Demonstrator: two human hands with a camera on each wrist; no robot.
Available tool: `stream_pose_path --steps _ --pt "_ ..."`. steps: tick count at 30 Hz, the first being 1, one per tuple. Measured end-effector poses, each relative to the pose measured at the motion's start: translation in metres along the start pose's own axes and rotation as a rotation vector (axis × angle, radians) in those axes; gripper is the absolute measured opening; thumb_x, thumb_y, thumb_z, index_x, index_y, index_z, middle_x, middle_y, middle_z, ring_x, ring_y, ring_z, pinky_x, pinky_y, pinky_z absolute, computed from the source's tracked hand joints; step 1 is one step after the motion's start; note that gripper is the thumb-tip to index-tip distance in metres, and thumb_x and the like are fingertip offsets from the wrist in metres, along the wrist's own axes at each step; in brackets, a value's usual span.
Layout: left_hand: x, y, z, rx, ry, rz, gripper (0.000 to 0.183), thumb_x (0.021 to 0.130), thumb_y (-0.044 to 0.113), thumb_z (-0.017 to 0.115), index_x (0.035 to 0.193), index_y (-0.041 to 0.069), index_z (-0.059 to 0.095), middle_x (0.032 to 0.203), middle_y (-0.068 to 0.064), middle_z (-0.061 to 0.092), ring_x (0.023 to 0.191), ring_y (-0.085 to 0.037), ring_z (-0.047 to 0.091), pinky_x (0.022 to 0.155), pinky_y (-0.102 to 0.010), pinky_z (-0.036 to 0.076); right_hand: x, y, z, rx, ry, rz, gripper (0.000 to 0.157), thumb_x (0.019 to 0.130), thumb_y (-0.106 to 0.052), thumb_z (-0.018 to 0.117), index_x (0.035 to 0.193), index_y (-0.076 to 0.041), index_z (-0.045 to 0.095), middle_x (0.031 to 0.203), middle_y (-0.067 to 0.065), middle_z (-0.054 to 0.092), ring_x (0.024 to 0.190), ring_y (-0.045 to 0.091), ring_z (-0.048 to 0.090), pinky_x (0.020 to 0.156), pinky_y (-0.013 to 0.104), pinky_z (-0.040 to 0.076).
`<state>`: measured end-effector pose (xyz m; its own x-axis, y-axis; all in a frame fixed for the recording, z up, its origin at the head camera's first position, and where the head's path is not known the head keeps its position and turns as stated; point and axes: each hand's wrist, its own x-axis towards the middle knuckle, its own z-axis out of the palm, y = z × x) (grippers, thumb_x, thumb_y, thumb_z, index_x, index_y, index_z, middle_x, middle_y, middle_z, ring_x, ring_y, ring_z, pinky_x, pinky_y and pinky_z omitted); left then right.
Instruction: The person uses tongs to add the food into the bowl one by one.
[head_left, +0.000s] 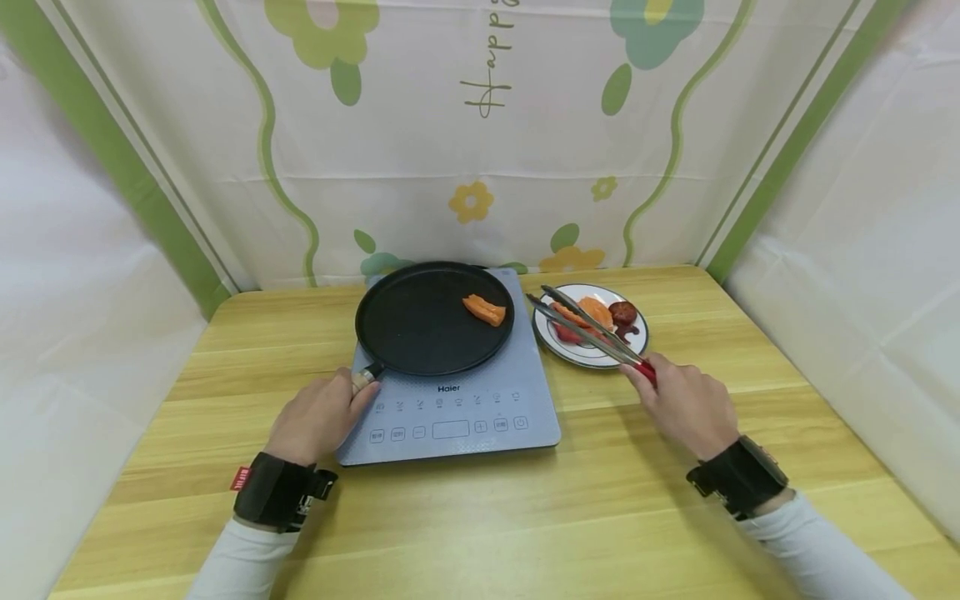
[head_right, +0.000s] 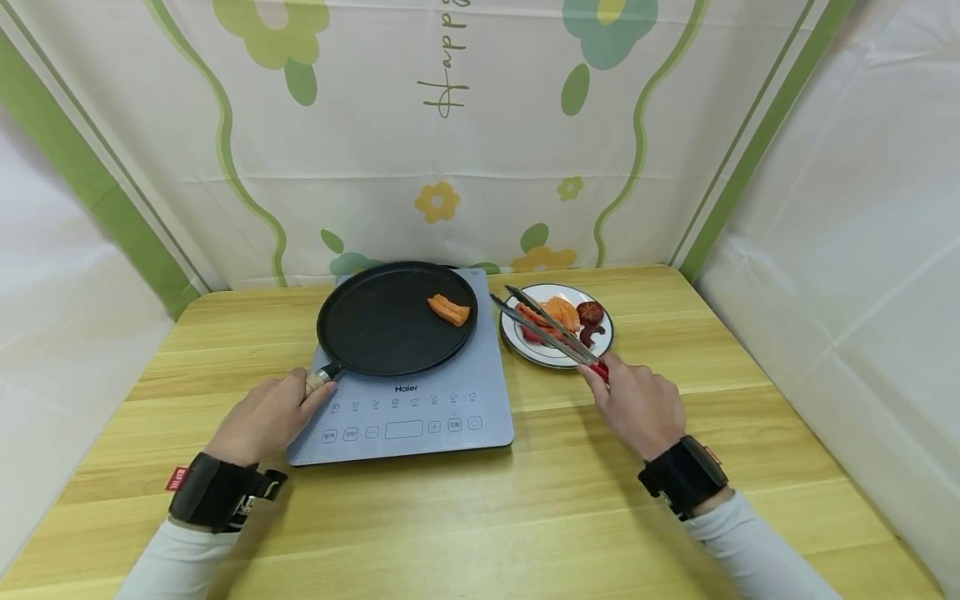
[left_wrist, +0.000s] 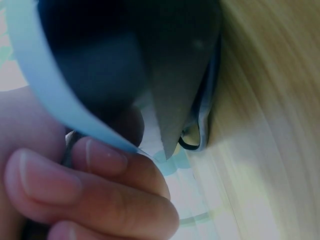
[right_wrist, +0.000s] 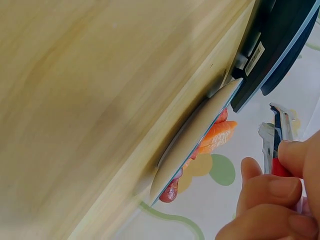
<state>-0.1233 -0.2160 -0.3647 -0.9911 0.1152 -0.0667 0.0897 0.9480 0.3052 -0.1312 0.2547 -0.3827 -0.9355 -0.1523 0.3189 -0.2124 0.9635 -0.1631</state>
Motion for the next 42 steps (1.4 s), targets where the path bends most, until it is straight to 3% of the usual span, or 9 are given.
stream_pose_path --steps 42 --pt "-0.001 0.001 0.001 -0.001 0.004 0.012 0.044 0.100 0.047 0.042 0.093 0.004 0.046 0.068 -0.006 0.042 0.059 -0.019 0.044 0.051 -0.031 0.032 -0.005 0.014 -0.001 -0.035 0.026 -0.005 0.048 0.097 -0.059 0.038 0.073 -0.018 0.038 0.057 -0.005 0.026 0.044 0.012 0.027 0.040 0.030 0.017"
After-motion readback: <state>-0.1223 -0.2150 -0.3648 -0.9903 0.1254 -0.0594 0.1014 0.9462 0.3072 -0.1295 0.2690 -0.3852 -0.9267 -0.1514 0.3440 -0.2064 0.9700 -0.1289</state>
